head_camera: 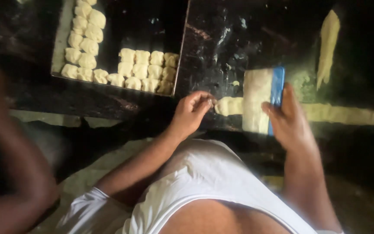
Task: The recorder is seen preparing pieces of dough and placing them into a baking tray.
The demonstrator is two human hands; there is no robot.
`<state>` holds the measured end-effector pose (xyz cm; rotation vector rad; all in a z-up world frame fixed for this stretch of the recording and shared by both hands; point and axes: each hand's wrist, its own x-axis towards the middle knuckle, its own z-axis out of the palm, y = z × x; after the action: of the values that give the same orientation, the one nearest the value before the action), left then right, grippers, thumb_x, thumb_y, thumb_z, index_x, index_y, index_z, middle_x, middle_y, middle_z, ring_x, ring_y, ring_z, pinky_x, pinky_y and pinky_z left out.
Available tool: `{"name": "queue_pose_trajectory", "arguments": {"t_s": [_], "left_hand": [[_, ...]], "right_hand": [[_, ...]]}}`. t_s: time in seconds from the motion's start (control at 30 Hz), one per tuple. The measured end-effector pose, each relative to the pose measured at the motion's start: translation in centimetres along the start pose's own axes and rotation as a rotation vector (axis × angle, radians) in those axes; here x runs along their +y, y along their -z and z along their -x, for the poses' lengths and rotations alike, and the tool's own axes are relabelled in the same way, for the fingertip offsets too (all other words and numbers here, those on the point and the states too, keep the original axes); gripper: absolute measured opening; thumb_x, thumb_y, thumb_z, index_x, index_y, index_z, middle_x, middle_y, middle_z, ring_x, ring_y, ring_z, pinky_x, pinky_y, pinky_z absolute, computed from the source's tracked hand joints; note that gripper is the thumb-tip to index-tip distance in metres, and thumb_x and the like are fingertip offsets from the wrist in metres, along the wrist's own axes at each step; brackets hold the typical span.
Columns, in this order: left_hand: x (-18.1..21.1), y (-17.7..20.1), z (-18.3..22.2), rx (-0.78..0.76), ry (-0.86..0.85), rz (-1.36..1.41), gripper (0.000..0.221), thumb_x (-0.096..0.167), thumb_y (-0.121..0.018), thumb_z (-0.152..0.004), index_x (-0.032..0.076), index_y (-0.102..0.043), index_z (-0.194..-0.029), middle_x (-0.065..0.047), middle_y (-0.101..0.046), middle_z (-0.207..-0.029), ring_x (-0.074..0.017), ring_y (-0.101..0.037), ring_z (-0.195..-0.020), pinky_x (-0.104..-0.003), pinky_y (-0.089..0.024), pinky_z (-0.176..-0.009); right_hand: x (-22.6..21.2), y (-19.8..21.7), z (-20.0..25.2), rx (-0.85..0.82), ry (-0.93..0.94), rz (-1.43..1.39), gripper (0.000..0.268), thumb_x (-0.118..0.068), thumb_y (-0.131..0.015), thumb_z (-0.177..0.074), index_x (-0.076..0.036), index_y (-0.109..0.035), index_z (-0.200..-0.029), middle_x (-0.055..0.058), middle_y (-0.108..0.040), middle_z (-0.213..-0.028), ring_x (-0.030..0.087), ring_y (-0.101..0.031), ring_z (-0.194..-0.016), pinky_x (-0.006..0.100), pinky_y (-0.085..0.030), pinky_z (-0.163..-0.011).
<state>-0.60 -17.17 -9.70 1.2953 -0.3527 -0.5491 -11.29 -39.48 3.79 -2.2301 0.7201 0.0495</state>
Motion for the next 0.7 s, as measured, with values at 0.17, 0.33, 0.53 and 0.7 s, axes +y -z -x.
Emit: {"name": "queue_pose_trajectory", "arguments": {"t_s": [0.17,0.33,0.53,0.7], "left_hand": [[1.0,0.2,-0.6,-0.087,0.053,-0.224,0.020,0.009,-0.067,-0.096,0.003,-0.068,-0.116,-0.005,-0.076,-0.103,-0.0099,-0.071,-0.088,-0.026,-0.058,-0.076],[2.7,0.2,-0.8,-0.061,-0.054,-0.251,0.014,0.011,-0.068,-0.102,0.001,-0.071,-0.111,-0.009,-0.078,-0.093,-0.0112,-0.073,-0.084,-0.026,-0.059,-0.075],[1.9,0.0,-1.0,-0.071,-0.148,-0.267,0.018,0.009,-0.068,-0.097,0.002,-0.069,-0.114,-0.008,-0.077,-0.100,-0.0127,-0.075,-0.088,-0.027,-0.061,-0.075],[2.5,-0.1,-0.2,-0.068,-0.119,-0.375,0.018,0.010,-0.070,-0.098,0.002,-0.070,-0.114,-0.008,-0.077,-0.099,-0.0123,-0.074,-0.087,-0.026,-0.059,-0.074]], "right_hand": [[1.3,-3.3,2.2,0.154,0.265,0.054,0.048,-0.011,-0.057,-0.099,0.007,-0.042,-0.142,0.016,-0.061,-0.087,0.020,-0.059,-0.069,0.037,-0.048,-0.052],[5.8,-3.0,1.2,-0.025,0.136,0.157,0.033,-0.022,-0.041,-0.117,-0.002,-0.056,-0.138,0.016,-0.071,-0.098,0.023,-0.067,-0.077,0.038,-0.056,-0.061],[12.1,-0.5,0.0,0.052,-0.030,0.491,0.046,-0.024,-0.059,-0.100,-0.001,-0.050,-0.139,0.026,-0.070,-0.095,0.038,-0.066,-0.078,0.049,-0.051,-0.063],[13.3,2.7,0.5,0.064,-0.099,0.436,0.051,-0.023,-0.058,-0.098,-0.002,-0.048,-0.143,0.029,-0.068,-0.091,0.045,-0.066,-0.076,0.055,-0.051,-0.065]]}}
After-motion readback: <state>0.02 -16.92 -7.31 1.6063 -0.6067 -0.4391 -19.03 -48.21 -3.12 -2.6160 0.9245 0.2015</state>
